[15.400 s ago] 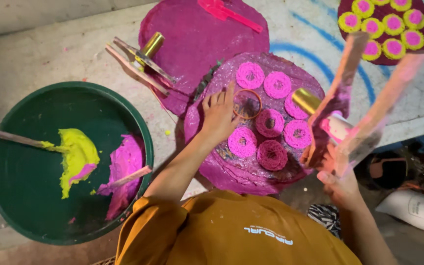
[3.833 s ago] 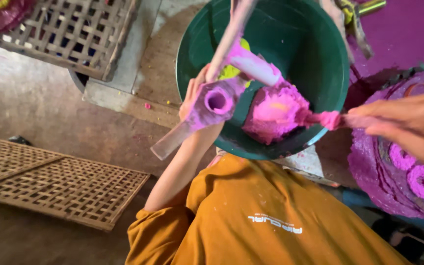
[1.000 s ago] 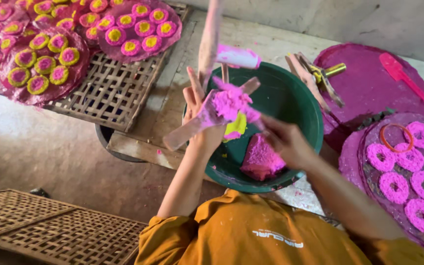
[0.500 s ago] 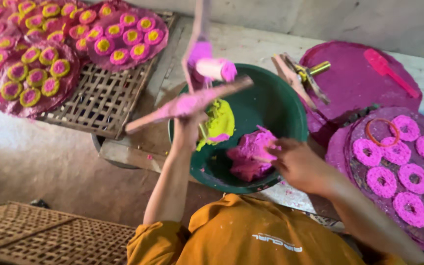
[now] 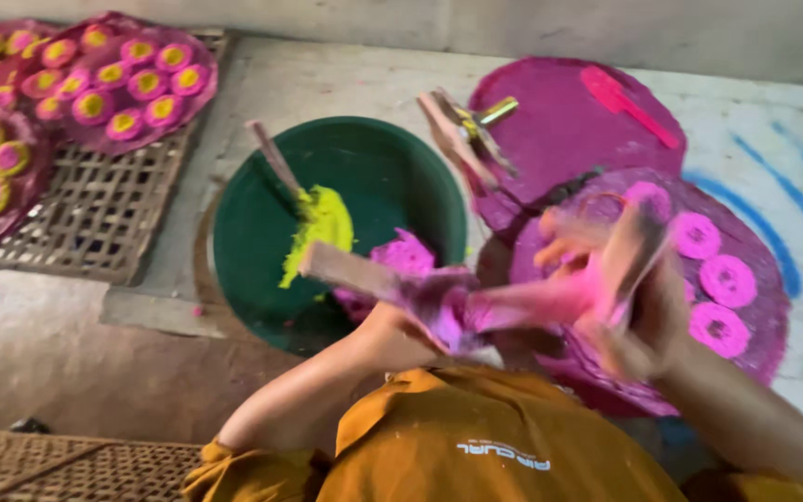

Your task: The person applies yellow and pink colored paste onto round purple mats by hand and with a stamping tool, pressing the patterns into place.

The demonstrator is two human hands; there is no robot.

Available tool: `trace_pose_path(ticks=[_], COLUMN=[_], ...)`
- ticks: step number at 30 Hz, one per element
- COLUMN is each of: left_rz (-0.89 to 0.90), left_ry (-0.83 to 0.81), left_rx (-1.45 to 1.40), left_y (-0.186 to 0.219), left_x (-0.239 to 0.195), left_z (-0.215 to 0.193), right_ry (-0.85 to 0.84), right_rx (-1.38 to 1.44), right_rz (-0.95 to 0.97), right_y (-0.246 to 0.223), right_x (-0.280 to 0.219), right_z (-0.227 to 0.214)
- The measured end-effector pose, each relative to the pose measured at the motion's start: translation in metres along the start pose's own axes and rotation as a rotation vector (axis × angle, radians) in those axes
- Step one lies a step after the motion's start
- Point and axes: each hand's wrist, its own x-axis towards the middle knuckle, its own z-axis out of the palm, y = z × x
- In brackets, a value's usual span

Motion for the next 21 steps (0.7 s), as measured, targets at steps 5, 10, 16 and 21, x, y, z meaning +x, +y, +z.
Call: trace_pose_path(ticks=[5,10,16,21], left_rz=[-0.161,-0.066,-0.018,-0.386], left_ry=[-0.206,-0.262,-0.255,-0.509], left_rx=[0.413,-0.168,-0.389,-0.312], left_y=[0.031,0.012,-0.012,-0.063], left_x=[0.021,0.054,0.123,0.200], left_z=[0.061,0.120,0.155,0.162], right_ry=[-0.062,-0.097,-0.100,-0.123], right_rx=[-0.092,-0.252,0.453,0.559], right_rz=[-0.044,0.242,0.998,1.498], right_y=[-0.017,-0.021,-0.008,-0.009], right_x=[-0.060,-0.103,-0.198,-0.285], right_z=[-0.014,-0.032,-0.116,-0.138])
